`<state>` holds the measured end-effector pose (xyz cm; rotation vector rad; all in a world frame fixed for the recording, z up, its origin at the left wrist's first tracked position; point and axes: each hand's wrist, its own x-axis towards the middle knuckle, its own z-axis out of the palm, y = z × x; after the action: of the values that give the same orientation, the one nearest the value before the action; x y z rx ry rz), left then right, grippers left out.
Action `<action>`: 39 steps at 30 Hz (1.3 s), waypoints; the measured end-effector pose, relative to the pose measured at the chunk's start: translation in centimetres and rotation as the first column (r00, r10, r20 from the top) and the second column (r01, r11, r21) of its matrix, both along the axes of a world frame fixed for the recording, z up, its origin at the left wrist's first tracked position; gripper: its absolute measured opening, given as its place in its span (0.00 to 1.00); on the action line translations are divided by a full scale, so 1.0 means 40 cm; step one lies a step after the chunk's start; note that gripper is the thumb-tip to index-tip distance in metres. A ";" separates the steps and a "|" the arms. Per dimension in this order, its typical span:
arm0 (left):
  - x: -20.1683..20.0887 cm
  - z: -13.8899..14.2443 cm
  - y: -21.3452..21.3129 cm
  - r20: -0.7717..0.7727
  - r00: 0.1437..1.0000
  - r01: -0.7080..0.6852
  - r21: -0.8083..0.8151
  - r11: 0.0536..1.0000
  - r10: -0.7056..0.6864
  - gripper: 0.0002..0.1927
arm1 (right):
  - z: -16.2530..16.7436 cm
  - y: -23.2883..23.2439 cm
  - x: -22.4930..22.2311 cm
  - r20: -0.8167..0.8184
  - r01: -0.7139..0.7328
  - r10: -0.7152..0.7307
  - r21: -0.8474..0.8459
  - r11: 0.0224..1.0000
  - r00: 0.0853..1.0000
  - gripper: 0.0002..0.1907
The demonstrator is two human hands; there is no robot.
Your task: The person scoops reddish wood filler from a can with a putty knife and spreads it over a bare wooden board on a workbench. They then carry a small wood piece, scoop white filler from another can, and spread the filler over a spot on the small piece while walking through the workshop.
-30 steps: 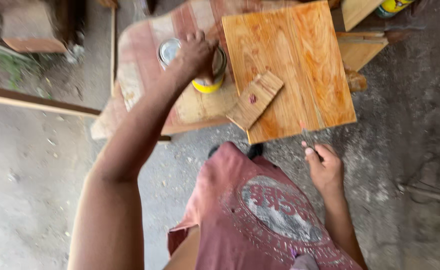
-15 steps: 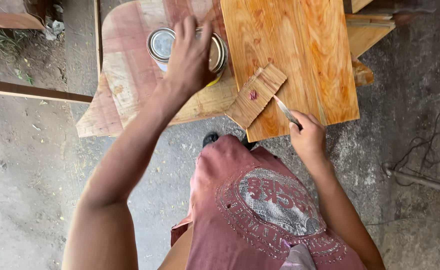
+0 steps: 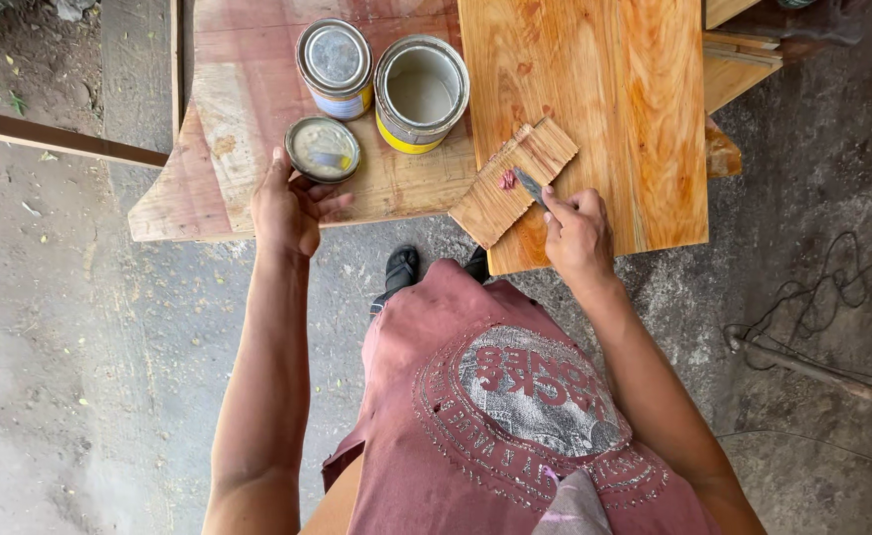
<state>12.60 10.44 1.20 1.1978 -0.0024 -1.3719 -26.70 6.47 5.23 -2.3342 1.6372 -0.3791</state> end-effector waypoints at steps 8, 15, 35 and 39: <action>-0.141 0.017 0.013 0.995 0.087 0.180 -0.062 0.982 0.047 0.44 | 0.036 -0.022 -0.042 0.018 0.074 -0.077 0.105 0.992 0.997 0.08; -0.288 -0.041 -0.160 0.969 0.221 0.243 -0.166 0.956 0.112 0.65 | 0.138 -0.017 -0.073 -0.135 0.109 -0.094 0.103 0.989 0.986 0.09; -0.208 0.020 -0.020 0.967 0.055 0.615 -0.230 0.755 0.249 0.58 | 0.257 -0.053 0.303 -0.411 -0.627 0.497 -0.291 0.723 0.764 0.17; -0.210 0.019 -0.019 0.966 0.047 0.629 -0.225 0.744 0.253 0.57 | 0.215 -0.055 0.338 -0.491 -0.697 0.530 -0.260 0.668 0.691 0.14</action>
<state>4.19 9.69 1.98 1.3089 -1.6717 -0.2995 -13.19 4.26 13.83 -3.2935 0.7646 -0.1410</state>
